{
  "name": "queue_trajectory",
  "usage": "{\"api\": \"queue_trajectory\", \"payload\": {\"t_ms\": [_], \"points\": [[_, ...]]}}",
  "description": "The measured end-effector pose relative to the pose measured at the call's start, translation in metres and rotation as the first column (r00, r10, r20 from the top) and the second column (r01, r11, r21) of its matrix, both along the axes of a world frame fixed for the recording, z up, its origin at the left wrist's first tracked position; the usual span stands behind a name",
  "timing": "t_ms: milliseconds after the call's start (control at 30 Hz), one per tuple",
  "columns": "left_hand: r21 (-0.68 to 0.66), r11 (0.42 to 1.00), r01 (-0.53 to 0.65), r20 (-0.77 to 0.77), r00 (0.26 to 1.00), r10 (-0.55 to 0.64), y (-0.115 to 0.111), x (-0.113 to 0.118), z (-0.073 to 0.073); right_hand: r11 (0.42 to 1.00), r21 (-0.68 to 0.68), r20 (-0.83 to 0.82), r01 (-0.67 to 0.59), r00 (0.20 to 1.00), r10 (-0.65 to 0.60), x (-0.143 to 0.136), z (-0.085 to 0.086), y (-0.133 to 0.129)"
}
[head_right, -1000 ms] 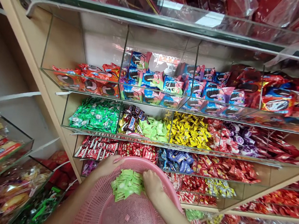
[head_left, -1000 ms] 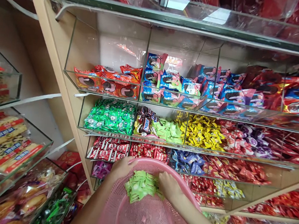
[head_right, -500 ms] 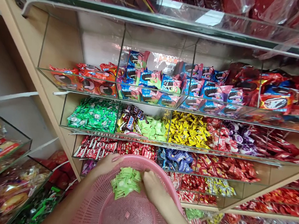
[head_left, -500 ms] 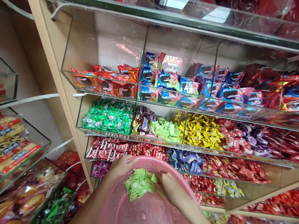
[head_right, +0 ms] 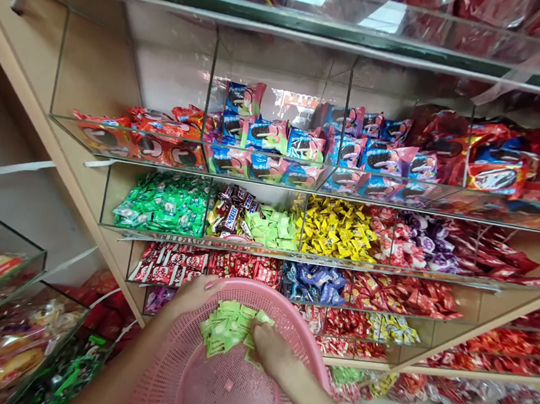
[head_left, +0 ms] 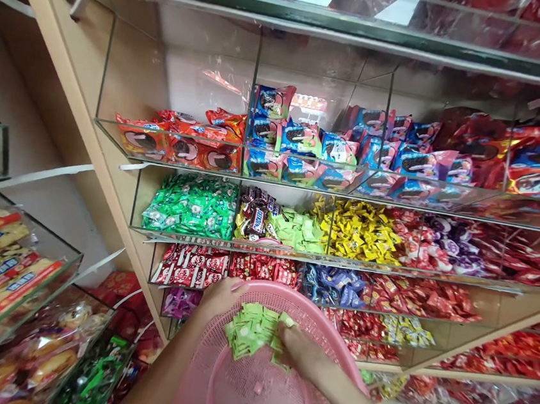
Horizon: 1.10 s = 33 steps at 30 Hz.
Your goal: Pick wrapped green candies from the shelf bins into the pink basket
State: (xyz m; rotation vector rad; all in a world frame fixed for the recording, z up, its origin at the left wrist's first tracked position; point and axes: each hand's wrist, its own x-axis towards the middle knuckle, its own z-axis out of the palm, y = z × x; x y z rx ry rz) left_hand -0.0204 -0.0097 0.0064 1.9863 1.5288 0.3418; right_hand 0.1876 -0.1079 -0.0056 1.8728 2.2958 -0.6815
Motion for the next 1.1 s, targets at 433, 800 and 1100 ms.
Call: {"api": "queue_trajectory", "payload": {"t_ms": [433,800,1100], "points": [[0.012,1.0,-0.01,-0.033,0.999,0.011,-0.001,-0.002,-0.008,0.99,-0.135,0.129,-0.034,0.99,0.052,-0.01,-0.006,-0.008],[0.005,1.0,-0.012,-0.054,0.998,0.013,-0.007,0.002,0.001,0.997,-0.04,0.212,-0.064,0.975,0.071,-0.016,-0.005,-0.016],[-0.019,1.0,-0.014,-0.027,1.0,0.014,-0.004,0.002,-0.007,0.989,-0.033,0.228,-0.145,0.962,0.149,-0.019,-0.007,-0.017]]}}
